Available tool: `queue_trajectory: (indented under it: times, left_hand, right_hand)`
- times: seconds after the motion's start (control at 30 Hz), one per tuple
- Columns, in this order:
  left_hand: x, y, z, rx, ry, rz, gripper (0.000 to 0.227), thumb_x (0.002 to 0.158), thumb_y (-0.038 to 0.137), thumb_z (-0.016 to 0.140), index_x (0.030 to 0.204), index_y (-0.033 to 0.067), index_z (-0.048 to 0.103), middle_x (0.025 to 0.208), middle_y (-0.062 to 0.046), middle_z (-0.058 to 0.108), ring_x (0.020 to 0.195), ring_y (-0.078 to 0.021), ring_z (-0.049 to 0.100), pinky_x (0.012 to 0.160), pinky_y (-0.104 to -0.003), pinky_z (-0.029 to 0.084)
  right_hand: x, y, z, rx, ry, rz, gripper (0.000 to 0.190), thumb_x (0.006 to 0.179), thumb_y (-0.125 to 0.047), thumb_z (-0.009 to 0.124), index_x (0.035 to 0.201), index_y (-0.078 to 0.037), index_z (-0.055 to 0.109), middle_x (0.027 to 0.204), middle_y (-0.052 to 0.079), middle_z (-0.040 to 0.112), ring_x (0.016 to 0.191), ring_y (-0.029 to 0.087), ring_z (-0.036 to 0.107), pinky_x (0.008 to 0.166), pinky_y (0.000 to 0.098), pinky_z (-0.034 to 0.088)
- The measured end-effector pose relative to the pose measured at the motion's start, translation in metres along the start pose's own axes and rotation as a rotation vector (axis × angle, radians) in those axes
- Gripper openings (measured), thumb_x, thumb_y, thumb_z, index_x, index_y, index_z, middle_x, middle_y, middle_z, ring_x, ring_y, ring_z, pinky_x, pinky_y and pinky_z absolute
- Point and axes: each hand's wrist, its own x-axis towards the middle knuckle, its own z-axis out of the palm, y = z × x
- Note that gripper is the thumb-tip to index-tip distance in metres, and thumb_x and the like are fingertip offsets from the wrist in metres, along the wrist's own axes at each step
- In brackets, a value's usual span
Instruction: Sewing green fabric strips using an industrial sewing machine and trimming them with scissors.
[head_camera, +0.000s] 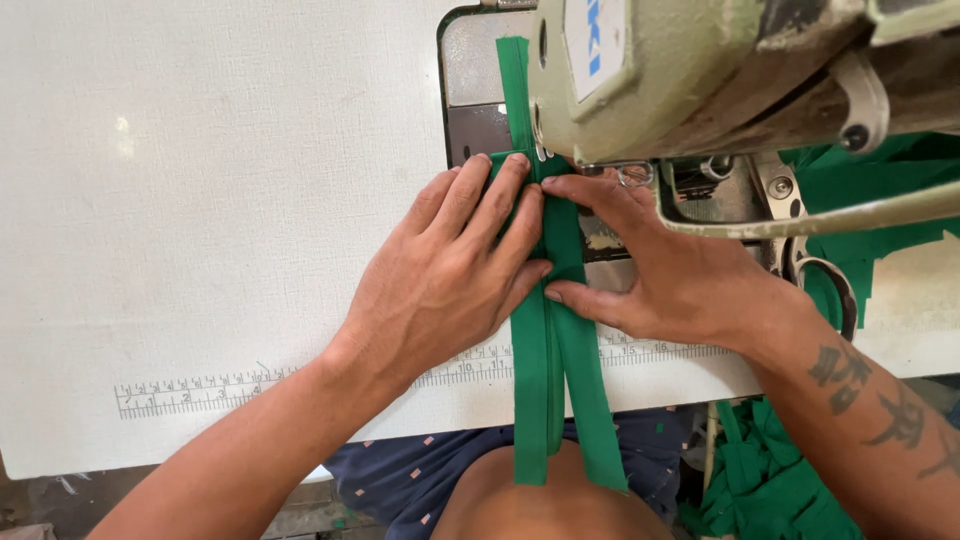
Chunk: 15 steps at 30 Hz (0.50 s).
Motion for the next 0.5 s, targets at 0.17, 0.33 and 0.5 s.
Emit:
queue_trajectory:
  times: [0.17,0.33,0.5]
  left_hand:
    - [0.001,-0.002,0.0,-0.023,0.003,-0.01,0.055,0.115,0.051,0.067,0.142,0.0029,0.068,0.147,-0.018,0.067,0.131,-0.0346,0.063,0.111,-0.044,0.054]
    - [0.001,0.0,0.0,-0.043,-0.008,-0.02,0.055,0.116,0.05,0.065,0.143,0.0023,0.066,0.148,-0.019,0.065,0.132,-0.0355,0.062,0.111,-0.044,0.055]
    - [0.0,0.001,0.001,-0.07,-0.013,-0.031,0.056,0.115,0.049,0.067,0.144,0.001,0.065,0.149,-0.02,0.064,0.133,-0.0363,0.061,0.113,-0.046,0.055]
  right_hand:
    - [0.002,0.005,0.006,-0.014,0.028,-0.025,0.101,0.088,-0.061,0.072,0.168,-0.05,0.01,0.185,-0.01,0.022,0.051,0.044,0.072,0.049,0.0668,0.059]
    - [0.0,-0.001,0.002,0.056,-0.043,0.03,0.102,0.088,-0.058,0.071,0.167,-0.052,0.007,0.188,-0.016,0.01,0.164,0.025,0.038,0.068,0.069,0.071]
    - [0.002,0.004,0.005,0.03,-0.02,0.023,0.101,0.088,-0.061,0.068,0.168,-0.052,0.007,0.185,-0.017,0.021,0.045,0.042,0.064,0.051,0.0682,0.056]
